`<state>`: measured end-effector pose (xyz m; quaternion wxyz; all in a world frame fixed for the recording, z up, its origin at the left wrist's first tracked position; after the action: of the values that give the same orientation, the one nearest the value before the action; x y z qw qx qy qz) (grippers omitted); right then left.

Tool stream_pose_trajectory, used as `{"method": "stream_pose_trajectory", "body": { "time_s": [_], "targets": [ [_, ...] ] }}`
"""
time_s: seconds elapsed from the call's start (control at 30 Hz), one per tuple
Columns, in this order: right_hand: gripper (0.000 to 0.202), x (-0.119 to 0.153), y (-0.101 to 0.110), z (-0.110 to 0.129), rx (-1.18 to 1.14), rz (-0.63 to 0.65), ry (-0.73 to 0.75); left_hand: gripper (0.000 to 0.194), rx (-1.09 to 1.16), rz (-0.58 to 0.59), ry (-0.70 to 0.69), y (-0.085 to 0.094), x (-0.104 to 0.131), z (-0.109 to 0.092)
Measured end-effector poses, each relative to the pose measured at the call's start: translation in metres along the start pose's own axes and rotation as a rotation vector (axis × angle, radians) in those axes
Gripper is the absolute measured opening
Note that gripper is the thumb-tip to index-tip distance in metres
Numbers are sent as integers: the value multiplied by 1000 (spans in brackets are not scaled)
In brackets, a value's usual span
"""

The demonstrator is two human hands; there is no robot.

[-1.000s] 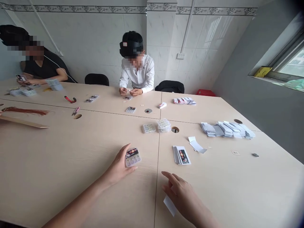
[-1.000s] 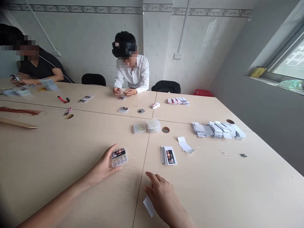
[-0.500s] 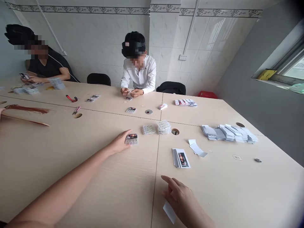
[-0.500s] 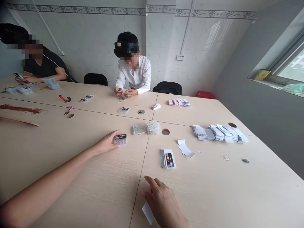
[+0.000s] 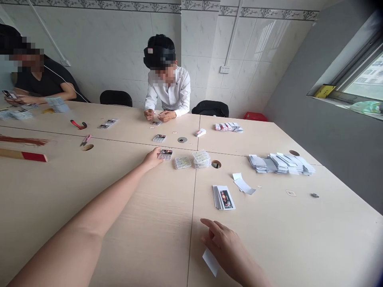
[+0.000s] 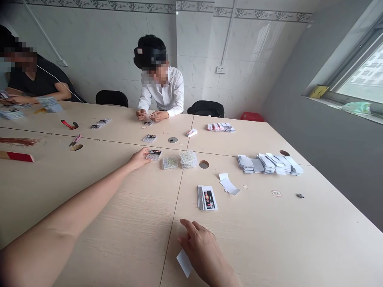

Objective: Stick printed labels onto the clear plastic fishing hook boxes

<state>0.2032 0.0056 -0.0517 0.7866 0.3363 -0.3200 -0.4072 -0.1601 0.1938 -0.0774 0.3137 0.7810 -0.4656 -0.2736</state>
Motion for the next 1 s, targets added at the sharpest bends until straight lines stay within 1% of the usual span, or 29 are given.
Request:
{"method": "stream_pose_trajectory", "body": {
  "time_s": [0.17,0.33,0.43,0.57,0.7,1.0],
  "targets": [
    [41,-1,0,1,1,20,-21,36,-30,-43,25,-6,-4,-2],
    [41,-1,-1,-1,9,26,-28,36,-56,-100,27,-9,-7,0],
    [40,-2,-2,-2,5,27,-24,36,-66,-133,11,-10,-2,0],
    [41,-2,-2,-2,-13,19,-15,36,-79,-176,-16,-11,10,-2],
    [40,-1,-1,-4,-52,4,-15,37,-92,-199,-32,-11,18,-3],
    [38,2,6,-10,-173,-5,-20,36,-111,-218,-38,-9,16,0]
  ]
}}
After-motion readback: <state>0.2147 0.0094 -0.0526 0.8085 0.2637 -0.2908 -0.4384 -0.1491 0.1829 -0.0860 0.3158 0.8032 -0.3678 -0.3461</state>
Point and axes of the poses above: each hand's wrist, its own x-axis away from the middle knuckle, its own y-axis out of the back of the hand, z = x × y, the point moved 6 cm from there along -x, towards the middle knuckle, and after that the axes turned 7 degrees about -z, right-handed, at the moved point
